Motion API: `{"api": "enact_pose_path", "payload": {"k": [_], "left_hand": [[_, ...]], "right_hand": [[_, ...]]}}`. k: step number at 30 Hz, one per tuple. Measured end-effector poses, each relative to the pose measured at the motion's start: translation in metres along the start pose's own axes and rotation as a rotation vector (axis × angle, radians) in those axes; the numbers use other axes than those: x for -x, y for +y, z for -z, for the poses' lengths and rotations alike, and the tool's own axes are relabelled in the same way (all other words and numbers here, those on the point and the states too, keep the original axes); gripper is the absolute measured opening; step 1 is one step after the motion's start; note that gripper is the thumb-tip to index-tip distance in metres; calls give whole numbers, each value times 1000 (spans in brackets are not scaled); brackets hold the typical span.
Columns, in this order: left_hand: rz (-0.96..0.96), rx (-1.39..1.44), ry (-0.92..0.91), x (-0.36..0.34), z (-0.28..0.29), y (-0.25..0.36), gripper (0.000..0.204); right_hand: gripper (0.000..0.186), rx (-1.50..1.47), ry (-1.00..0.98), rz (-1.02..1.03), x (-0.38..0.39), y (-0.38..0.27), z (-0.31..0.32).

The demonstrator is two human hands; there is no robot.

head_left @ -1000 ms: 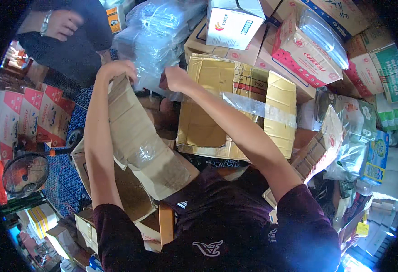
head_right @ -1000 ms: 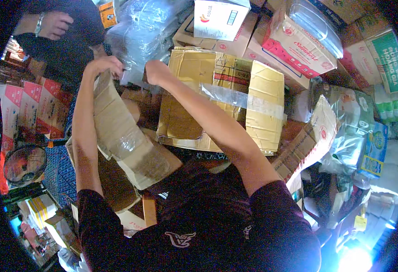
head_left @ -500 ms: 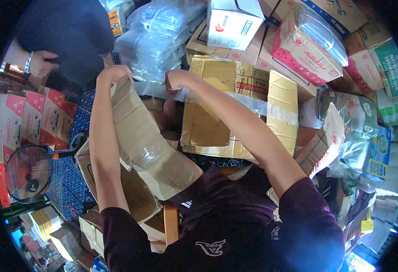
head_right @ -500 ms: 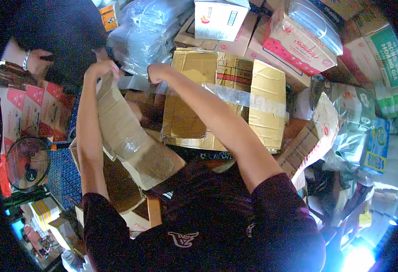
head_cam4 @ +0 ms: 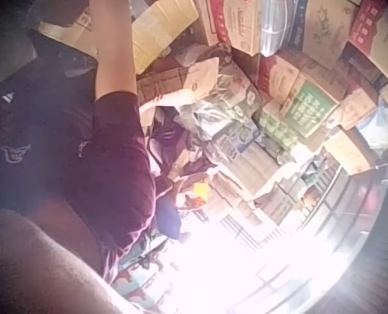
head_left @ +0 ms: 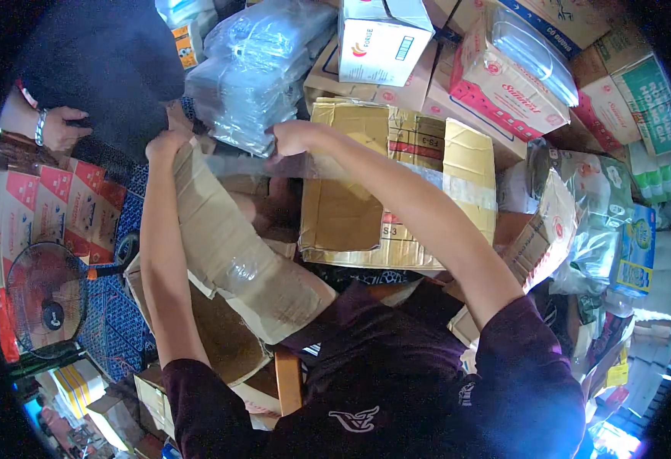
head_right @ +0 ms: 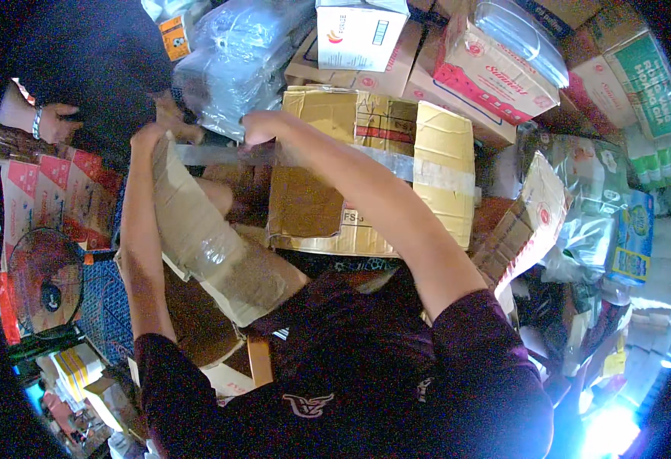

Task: Unpacking items from cardboard boxes and organizing them into stacks or other containers.

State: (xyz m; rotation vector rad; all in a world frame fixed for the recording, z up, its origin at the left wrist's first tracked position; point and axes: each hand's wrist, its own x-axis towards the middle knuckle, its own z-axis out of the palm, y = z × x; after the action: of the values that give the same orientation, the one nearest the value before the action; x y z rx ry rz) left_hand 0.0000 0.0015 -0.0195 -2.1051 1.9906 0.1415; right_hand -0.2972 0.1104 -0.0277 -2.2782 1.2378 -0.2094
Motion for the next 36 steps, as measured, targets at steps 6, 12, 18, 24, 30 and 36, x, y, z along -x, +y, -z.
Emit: {"api": "enact_pose_path", "payload": {"k": [6, 12, 18, 24, 30, 36], "left_hand": [[-91, -67, 60, 11, 2, 10, 44], [-322, -271, 175, -14, -9, 29, 43], [-368, -236, 43, -8, -2, 29, 43], [-826, 440, -418, 12, 26, 72, 33], [-768, 664, -223, 23, 63, 108, 24], [-904, 720, -366, 33, 61, 142, 18]], "right_hand": [[52, -328, -168, -109, 18, 1, 29], [33, -131, -250, 72, 16, 1, 11], [33, 2, -105, 87, 19, -2, 7], [24, -410, -150, -6, 25, 4, 24], [24, -472, -171, 50, 31, -1, 27], [26, -367, -72, 113, 20, 11, 5]]}}
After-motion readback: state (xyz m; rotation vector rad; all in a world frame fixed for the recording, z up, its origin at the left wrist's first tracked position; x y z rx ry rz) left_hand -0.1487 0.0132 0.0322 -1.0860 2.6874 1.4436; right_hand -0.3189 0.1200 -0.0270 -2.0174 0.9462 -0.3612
